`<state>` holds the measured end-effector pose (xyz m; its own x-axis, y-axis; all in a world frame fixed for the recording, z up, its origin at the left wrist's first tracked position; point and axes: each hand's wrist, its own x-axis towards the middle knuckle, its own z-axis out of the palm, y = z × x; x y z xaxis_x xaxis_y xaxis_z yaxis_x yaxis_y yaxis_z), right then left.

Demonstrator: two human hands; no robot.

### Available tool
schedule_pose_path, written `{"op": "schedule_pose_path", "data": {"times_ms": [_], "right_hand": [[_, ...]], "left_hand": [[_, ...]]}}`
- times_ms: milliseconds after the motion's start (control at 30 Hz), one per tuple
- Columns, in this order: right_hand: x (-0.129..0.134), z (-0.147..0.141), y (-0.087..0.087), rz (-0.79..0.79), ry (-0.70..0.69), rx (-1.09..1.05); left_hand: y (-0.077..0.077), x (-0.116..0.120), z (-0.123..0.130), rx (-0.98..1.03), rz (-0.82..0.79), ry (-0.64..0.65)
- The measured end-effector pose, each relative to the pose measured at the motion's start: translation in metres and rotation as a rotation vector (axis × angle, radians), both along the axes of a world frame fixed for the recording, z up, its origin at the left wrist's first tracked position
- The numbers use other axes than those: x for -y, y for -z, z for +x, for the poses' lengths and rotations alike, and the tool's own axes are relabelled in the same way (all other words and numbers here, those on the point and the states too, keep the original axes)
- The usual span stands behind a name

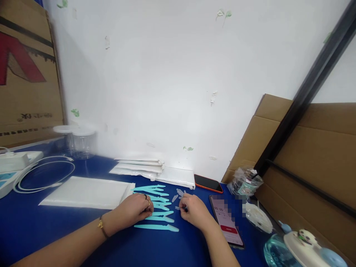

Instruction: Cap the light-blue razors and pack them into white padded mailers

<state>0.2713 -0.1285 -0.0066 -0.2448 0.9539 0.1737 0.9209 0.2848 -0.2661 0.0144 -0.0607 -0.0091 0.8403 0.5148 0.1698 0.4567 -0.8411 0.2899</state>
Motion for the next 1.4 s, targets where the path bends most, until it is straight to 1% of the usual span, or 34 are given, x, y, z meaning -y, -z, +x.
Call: {"op": "schedule_pose_path", "data": {"times_ms": [167, 233, 367, 433, 533, 667, 767, 867, 933, 1067, 1167, 1300, 1400], "right_hand": [[0.004, -0.001, -0.003, -0.052, -0.054, -0.136], [0.004, -0.001, -0.003, -0.061, -0.057, -0.148], [0.004, -0.004, -0.003, -0.062, -0.065, -0.136], [0.004, -0.004, -0.003, -0.060, -0.070, -0.136], [0.004, -0.003, -0.001, -0.060, -0.075, -0.147], [0.005, -0.008, 0.000, -0.087, -0.082, -0.175], [0.007, -0.016, 0.000, -0.112, -0.113, -0.202], [0.008, -0.019, -0.004, -0.140, -0.151, -0.214], [0.009, -0.014, -0.008, -0.129, -0.129, -0.219], [0.009, 0.013, -0.015, -0.010, 0.050, -0.172], [0.008, 0.028, -0.014, -0.008, 0.134, -0.107], [0.006, 0.031, -0.008, -0.056, 0.144, -0.052], [0.005, 0.027, -0.005, -0.081, 0.126, -0.086]], "left_hand": [[-0.002, 0.001, 0.001, -0.038, 0.010, -0.008], [-0.004, 0.003, 0.003, -0.063, 0.053, -0.012], [-0.010, 0.009, 0.007, -0.135, 0.194, -0.022], [-0.012, 0.010, 0.008, -0.149, 0.213, -0.028], [-0.014, 0.009, 0.007, -0.137, 0.207, -0.026], [-0.009, 0.007, 0.006, -0.114, 0.204, -0.023], [-0.004, 0.007, 0.006, -0.065, 0.160, 0.009], [-0.002, 0.007, 0.005, -0.035, 0.097, 0.045], [-0.003, 0.005, 0.002, -0.024, 0.064, 0.027], [-0.007, -0.002, -0.003, -0.018, 0.084, -0.113], [-0.006, -0.006, -0.003, -0.046, 0.103, -0.157], [-0.002, -0.006, -0.002, -0.052, 0.102, -0.158], [-0.003, -0.005, -0.002, -0.036, 0.088, -0.163]]}}
